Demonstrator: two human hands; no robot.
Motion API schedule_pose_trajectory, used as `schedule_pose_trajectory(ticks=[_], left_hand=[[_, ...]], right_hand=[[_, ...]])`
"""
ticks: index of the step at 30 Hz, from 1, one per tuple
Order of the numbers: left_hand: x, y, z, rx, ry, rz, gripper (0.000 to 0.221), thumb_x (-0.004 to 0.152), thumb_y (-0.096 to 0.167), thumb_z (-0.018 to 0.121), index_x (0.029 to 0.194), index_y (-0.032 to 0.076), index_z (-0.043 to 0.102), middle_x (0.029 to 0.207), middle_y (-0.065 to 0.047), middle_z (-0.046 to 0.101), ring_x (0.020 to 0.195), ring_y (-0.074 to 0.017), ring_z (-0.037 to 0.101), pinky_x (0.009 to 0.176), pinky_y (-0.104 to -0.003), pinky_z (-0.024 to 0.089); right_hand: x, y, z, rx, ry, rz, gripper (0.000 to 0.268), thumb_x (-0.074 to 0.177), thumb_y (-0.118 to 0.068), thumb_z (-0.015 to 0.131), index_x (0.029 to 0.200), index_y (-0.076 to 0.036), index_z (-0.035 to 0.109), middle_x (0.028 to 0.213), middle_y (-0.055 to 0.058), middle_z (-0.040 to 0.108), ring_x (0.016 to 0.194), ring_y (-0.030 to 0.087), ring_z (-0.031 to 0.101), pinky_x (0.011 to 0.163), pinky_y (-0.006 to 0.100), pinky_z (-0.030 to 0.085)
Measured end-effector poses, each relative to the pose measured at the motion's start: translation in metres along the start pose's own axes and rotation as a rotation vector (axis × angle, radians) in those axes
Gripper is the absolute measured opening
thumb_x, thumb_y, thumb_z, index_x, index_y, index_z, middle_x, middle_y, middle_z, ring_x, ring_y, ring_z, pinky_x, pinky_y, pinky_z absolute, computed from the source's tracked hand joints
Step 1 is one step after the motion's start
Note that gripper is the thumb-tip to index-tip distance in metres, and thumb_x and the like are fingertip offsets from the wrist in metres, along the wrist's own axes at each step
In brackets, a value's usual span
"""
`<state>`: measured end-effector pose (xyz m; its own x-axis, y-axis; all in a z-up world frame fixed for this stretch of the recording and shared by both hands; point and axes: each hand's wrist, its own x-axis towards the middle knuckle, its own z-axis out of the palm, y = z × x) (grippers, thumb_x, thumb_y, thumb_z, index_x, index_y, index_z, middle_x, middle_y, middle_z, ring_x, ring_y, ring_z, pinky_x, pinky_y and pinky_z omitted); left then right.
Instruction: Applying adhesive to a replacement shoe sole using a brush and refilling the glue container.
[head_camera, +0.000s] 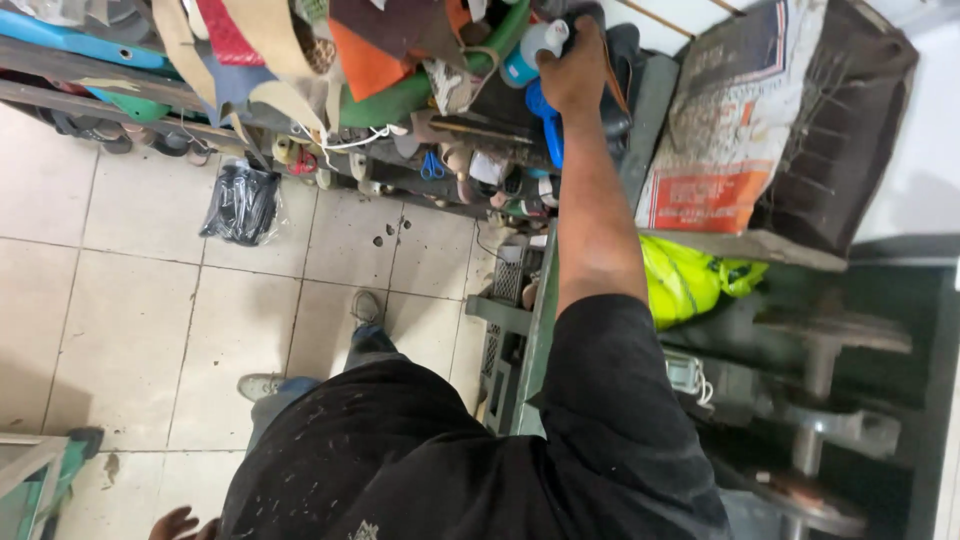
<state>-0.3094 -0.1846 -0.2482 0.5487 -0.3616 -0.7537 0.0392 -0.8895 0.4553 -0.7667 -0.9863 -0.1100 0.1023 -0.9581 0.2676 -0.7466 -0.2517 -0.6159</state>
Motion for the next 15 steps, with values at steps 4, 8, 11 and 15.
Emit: schedule_pose_trajectory(ticks=[4,8,11,15], left_hand=[[-0.004,-0.004,0.012,-0.071,0.038,-0.086,0.065,0.086,0.004,0.081,0.144,-0.009,0.056,0.131,-0.036,0.064,0.108,-0.0501,0.065,0.088,-0.057,0.054],[-0.015,-0.018,0.033,-0.184,0.074,-0.193,0.064,0.086,0.005,0.082,0.143,-0.009,0.055,0.131,-0.035,0.064,0.105,-0.0492,0.065,0.086,-0.055,0.052],[-0.02,-0.035,0.041,-0.254,0.091,-0.267,0.063,0.086,0.005,0.082,0.142,-0.009,0.055,0.131,-0.035,0.063,0.103,-0.0486,0.065,0.084,-0.054,0.051],[0.003,-0.042,0.045,0.301,0.156,-0.215,0.061,0.076,0.045,0.084,0.131,0.022,0.075,0.114,0.0,0.082,0.109,-0.0165,0.072,0.099,-0.032,0.048]], right_hand=[[0.034,0.014,0.017,-0.224,-0.003,-0.018,0.042,0.086,-0.02,0.078,0.122,-0.016,0.057,0.104,0.017,0.069,0.089,0.047,0.066,0.059,0.061,0.051],[0.044,0.013,0.029,-0.338,0.051,0.071,0.02,0.082,-0.015,0.073,0.1,-0.021,0.076,0.092,0.008,0.08,0.081,0.036,0.074,0.058,0.052,0.06],[0.038,0.012,0.021,-0.261,0.251,-0.113,0.016,0.076,-0.021,0.077,0.092,-0.017,0.076,0.085,0.012,0.079,0.076,0.04,0.075,0.06,0.056,0.058],[0.011,-0.045,-0.037,-0.256,0.311,-0.185,0.019,0.068,-0.019,0.075,0.086,-0.02,0.079,0.079,0.004,0.081,0.074,0.027,0.076,0.067,0.04,0.056]])
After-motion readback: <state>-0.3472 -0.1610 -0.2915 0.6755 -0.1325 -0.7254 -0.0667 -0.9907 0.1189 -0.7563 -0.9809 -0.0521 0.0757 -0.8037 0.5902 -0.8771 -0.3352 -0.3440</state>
